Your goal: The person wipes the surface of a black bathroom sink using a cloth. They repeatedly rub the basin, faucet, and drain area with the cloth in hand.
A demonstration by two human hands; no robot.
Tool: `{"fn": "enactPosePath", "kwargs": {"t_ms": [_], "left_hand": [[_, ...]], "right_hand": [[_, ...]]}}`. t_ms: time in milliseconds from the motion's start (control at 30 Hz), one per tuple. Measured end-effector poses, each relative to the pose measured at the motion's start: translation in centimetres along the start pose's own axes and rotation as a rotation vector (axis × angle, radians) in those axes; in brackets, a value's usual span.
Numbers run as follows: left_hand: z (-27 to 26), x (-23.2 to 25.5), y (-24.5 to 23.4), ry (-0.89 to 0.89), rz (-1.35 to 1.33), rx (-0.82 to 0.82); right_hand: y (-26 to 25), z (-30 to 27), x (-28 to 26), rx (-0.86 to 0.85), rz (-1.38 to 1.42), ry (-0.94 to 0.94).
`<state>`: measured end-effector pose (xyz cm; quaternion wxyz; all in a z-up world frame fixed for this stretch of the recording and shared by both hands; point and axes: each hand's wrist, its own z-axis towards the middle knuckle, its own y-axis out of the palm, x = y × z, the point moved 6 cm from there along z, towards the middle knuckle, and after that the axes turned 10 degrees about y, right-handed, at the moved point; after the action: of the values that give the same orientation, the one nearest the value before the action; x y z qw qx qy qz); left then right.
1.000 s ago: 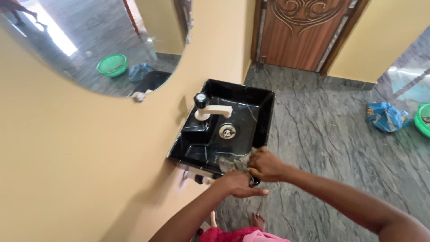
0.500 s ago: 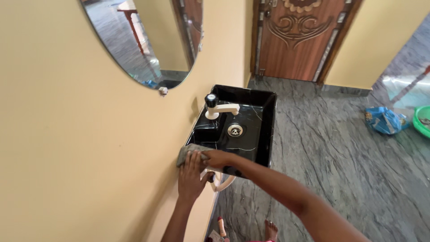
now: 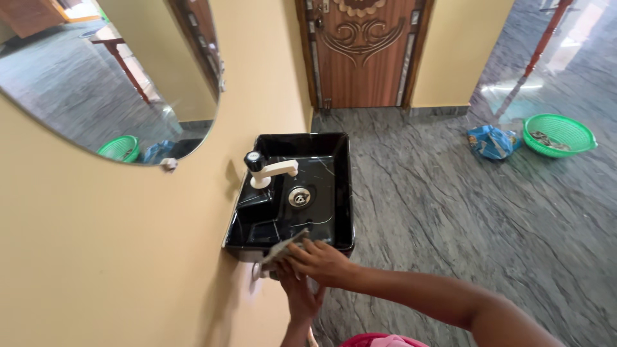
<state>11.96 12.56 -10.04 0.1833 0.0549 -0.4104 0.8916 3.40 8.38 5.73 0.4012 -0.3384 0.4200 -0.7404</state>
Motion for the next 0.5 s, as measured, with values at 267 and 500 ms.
{"fn": "enactPosePath", "kwargs": {"t_ms": [267,500], "left_hand": [[0.2,5.7,6.3,0.046,0.058,-0.43],[5.9,11.8,3.1,0.28,0.061,-0.039]], "right_hand": [[-3.4,-9.5,8.4,0.009,0.299,0.037],[1.4,-15.8,15.3,-0.034,0.793,0.384]]}}
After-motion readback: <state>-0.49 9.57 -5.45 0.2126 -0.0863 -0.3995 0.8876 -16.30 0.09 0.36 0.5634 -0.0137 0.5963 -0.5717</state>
